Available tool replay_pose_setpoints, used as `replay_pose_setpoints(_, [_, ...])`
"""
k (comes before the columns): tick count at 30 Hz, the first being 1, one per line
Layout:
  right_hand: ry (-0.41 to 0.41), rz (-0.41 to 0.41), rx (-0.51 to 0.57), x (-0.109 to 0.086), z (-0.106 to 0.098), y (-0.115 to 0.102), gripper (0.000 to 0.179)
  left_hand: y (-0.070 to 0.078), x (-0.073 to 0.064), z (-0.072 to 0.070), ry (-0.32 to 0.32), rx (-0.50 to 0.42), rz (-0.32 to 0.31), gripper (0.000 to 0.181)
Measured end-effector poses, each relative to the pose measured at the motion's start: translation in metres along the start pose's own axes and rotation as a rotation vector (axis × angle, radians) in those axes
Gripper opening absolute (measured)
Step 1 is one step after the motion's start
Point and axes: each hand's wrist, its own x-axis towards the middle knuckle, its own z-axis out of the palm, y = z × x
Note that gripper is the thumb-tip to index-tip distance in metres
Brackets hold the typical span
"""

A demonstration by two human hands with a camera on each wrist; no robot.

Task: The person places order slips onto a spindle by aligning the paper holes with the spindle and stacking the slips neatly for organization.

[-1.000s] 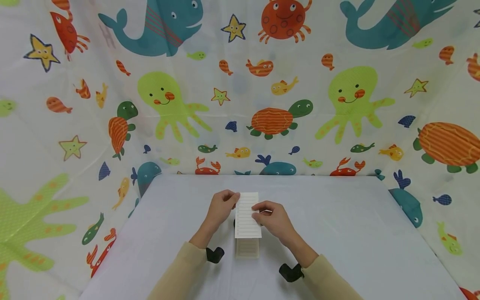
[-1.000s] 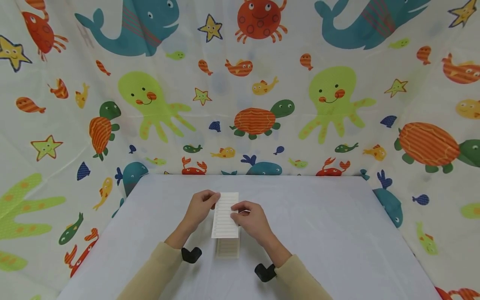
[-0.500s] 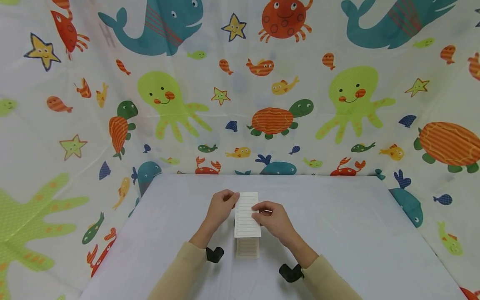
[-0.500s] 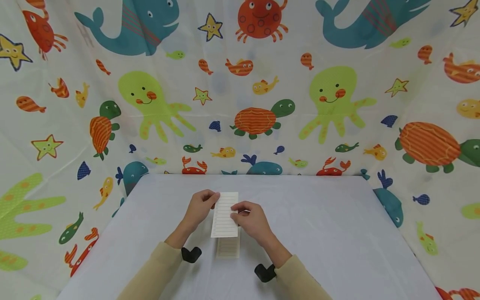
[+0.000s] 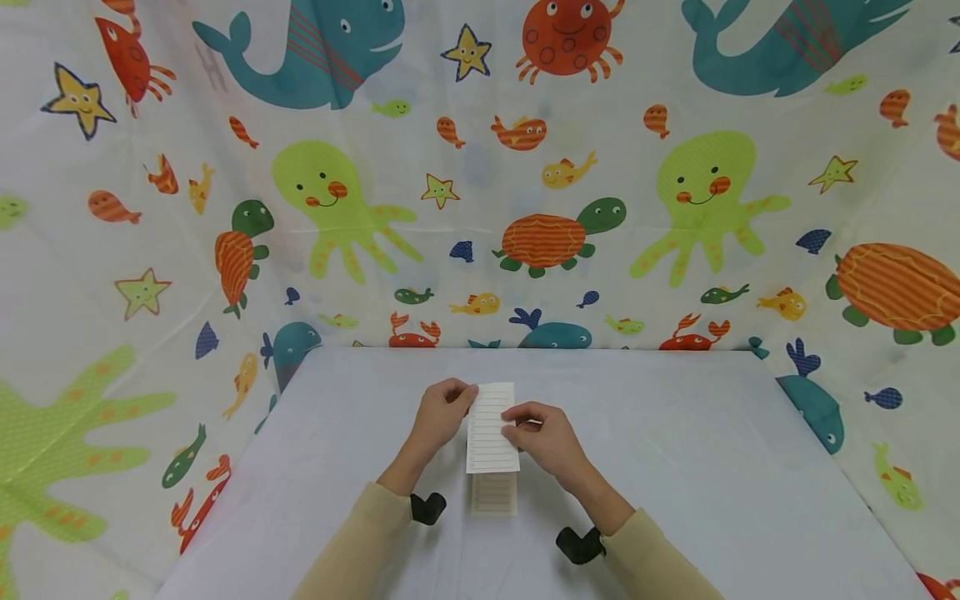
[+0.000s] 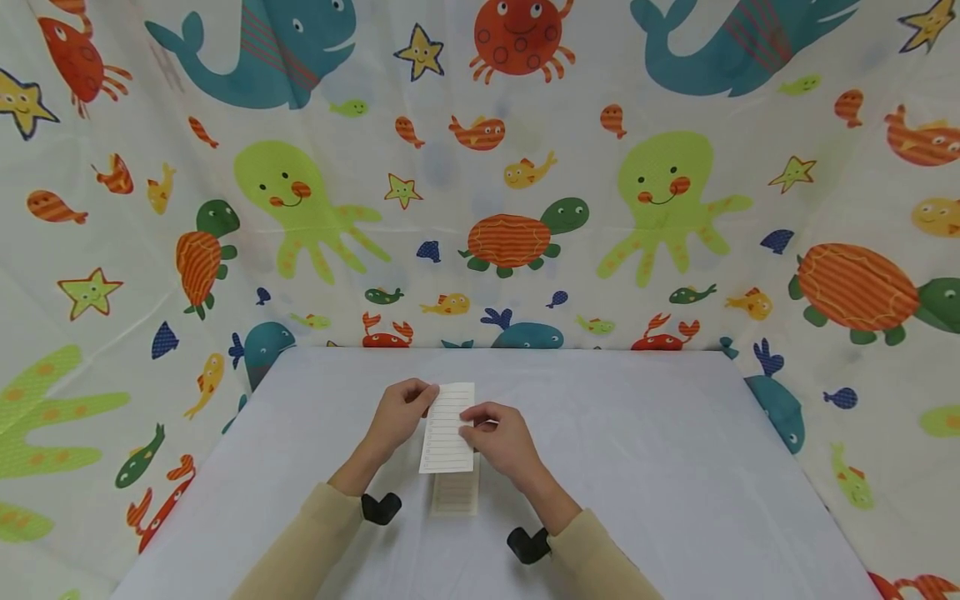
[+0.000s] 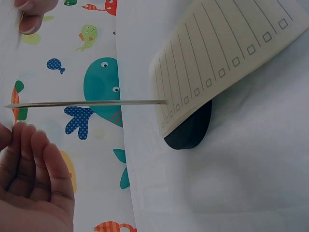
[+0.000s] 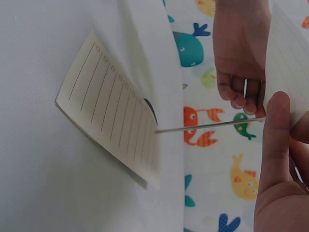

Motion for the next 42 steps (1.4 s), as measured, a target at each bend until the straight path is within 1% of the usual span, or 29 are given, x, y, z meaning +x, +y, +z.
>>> replay_pose_setpoints(4, [-0.002, 0.004, -0.004, 0.000, 0.000, 0.001, 0.021, 0.000, 0.001, 0.000, -0.004, 0.006, 0.011, 0.023])
replay_pose_setpoints(7, [-0.005, 0.005, -0.006, 0.000, 0.001, 0.003, 0.021, -0.003, 0.002, 0.001, 0.000, 0.021, 0.017, 0.022])
replay_pose_setpoints(12, [-0.017, 0.010, -0.014, 0.000, 0.001, 0.008, 0.020, -0.014, 0.002, 0.005, -0.003, 0.056, 0.005, 0.021])
replay_pose_setpoints(19, [-0.025, 0.011, -0.061, -0.001, 0.003, 0.016, 0.017, -0.022, 0.002, 0.008, -0.017, 0.062, 0.023, 0.018])
replay_pose_setpoints(25, [-0.056, -0.003, -0.091, -0.003, 0.005, 0.022, 0.016, -0.028, 0.002, 0.010, -0.022, 0.076, 0.004, 0.016])
replay_pose_setpoints(33, [-0.090, -0.003, -0.143, -0.005, 0.007, 0.033, 0.016, -0.037, -0.002, 0.016, -0.019, 0.101, -0.026, 0.014])
replay_pose_setpoints(38, [-0.105, 0.001, -0.139, -0.005, 0.008, 0.038, 0.016, -0.043, 0.000, 0.017, -0.023, 0.120, -0.015, 0.014])
replay_pose_setpoints(42, [-0.114, -0.016, -0.144, -0.006, 0.009, 0.042, 0.016, -0.049, 0.002, 0.019, -0.035, 0.136, -0.001, 0.012])
